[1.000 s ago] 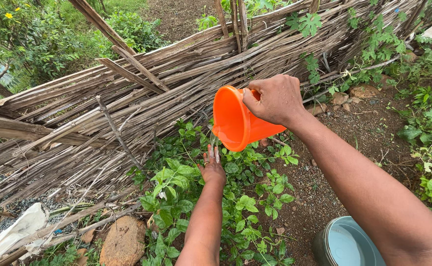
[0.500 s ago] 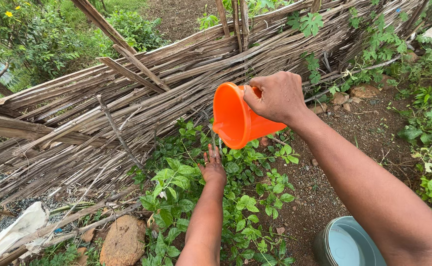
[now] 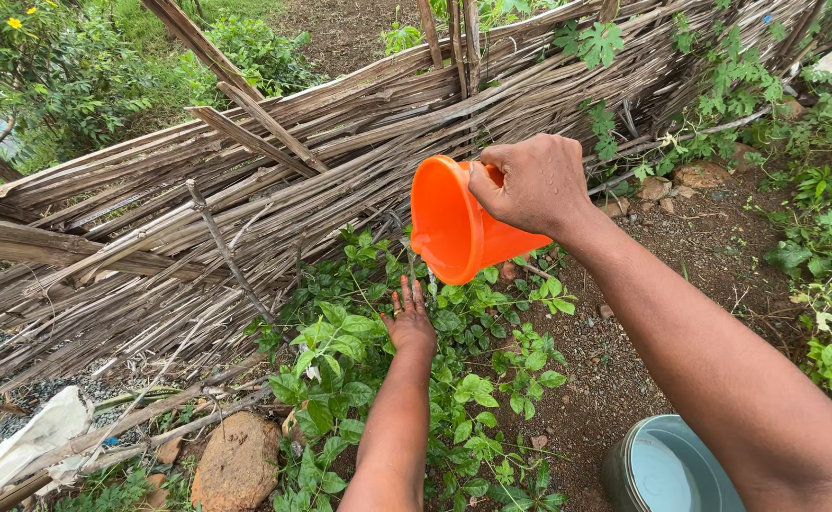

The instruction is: The person waters a potted plant using a mug, scoops water from a bucket into the mug, and pours water over garden plants while touching the leaves by hand.

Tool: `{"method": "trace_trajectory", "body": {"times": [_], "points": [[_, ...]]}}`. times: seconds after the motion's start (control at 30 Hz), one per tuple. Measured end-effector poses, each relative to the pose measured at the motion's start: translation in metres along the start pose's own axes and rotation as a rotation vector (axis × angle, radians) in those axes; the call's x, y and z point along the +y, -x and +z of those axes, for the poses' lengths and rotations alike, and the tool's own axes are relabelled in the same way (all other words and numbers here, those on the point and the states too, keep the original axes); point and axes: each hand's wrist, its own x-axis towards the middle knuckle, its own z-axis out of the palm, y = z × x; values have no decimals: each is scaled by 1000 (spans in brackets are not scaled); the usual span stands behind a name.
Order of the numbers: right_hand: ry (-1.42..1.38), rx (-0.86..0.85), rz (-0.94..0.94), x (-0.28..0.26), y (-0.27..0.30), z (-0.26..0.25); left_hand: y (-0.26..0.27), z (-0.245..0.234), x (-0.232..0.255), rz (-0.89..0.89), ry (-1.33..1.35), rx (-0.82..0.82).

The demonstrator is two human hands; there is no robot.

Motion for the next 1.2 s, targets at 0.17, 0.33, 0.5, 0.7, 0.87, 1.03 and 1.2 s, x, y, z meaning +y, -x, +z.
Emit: {"method": "trace_trajectory", "body": {"times": [0.17, 0.33, 0.5, 0.7, 0.87, 1.03, 1.2], "points": [[-19, 18, -14, -2, 0, -1, -10, 8, -1, -2, -9, -2], [-34, 12, -7, -3, -2, -1, -7, 6, 0, -5, -13, 1], [-18, 15, -19, -5, -3, -2, 0, -1, 0, -1, -30, -25], [1, 6, -38, -6, -3, -2, 3, 0, 1, 4, -30, -12], [-10, 8, -48, -9, -3, -2, 9, -7, -1, 10, 16, -23], [-20, 3, -59, -11, -4, -2, 13, -10, 0, 19, 7, -51], [-3, -8, -60, -14, -5, 0, 4, 0, 0, 34, -26, -22]]}}
